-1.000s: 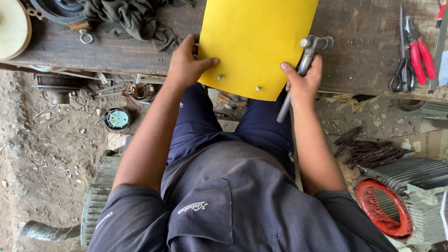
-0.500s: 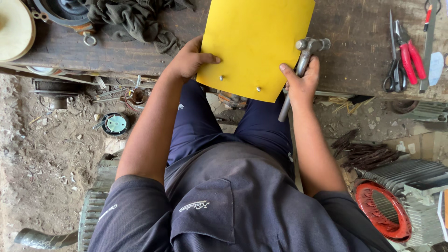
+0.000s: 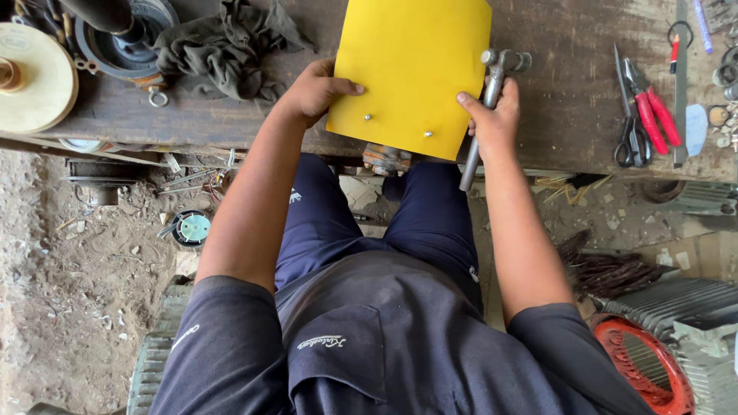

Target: The person fits a yellow plastic sheet over a pump housing on the workbench and hammers rivets through the sheet to fasten it to the housing. They hold the sheet steady with one hand while driving each rivet with a hammer, repositioning the sheet between rivets.

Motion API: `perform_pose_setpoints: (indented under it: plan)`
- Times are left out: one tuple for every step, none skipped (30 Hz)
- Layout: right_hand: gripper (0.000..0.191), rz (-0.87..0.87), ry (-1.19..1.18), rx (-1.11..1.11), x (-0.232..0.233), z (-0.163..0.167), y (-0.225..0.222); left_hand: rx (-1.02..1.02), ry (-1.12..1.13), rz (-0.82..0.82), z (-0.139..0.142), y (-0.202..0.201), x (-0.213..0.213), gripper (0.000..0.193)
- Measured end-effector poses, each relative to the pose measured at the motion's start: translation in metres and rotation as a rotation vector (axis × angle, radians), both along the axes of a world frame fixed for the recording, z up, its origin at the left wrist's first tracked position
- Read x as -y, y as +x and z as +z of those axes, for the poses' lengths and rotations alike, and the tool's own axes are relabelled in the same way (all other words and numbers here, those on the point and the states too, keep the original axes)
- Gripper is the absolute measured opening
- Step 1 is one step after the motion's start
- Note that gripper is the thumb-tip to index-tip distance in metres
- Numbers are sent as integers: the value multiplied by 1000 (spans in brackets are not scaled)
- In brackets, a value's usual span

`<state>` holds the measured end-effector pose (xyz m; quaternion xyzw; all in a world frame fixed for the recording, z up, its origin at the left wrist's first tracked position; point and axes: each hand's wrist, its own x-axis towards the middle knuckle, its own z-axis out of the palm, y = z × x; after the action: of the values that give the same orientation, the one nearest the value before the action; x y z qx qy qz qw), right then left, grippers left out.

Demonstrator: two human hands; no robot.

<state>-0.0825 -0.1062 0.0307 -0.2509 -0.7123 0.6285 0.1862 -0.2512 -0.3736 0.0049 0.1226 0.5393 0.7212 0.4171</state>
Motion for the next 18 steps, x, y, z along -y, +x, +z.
perform_pose_setpoints:
  plan:
    - [45,16,1,4,-1,1,-1,2,9,-12,0,-1,0,57]
    - [44,30,1,9,-3,1,-1,5,17,-26,-2,-1,0,58]
    - [44,43,2,15,-4,1,1,-5,10,-18,-3,1,0,60]
    - [45,42,12,27,-6,-1,3,-15,3,-9,-5,4,1,61]
    - [45,42,20,38,-6,-4,7,-26,-4,2,-7,6,2,62]
    - [46,45,28,50,-7,-7,10,-57,12,4,-9,9,2,64]
    - [45,55,-5,31,-8,-11,13,-84,27,7,-12,11,4,66]
    - [44,65,-38,14,-8,-15,16,-109,42,10,-14,15,4,68]
    - [43,75,-70,-5,-9,-18,19,-111,29,23,-17,18,4,70]
    - [43,81,-77,-21,-9,-21,22,-119,17,36,-19,20,5,71]
    - [44,86,-82,-42,-10,-24,24,-131,6,49,-20,20,4,72]
    - [44,90,-86,-64,-10,-26,26,-150,-35,59,-22,21,5,73]
    - [44,62,-59,-49,-11,-27,29,-168,-76,68,-23,23,6,74]
    - [45,34,-32,-32,-10,-29,31,-185,-117,79,-25,26,7,75]
    - [45,9,-6,-16,-9,-30,34,-191,-136,83,-25,28,8,74]
    - [42,-16,16,-16,-8,-30,38,-193,-157,89,-26,31,9,73]
    - [39,-40,39,-14,-7,-30,43,-193,-177,96,-25,35,10,71]
    - [36,-62,62,-15,-4,-30,47,-200,-178,109,-23,37,9,73]
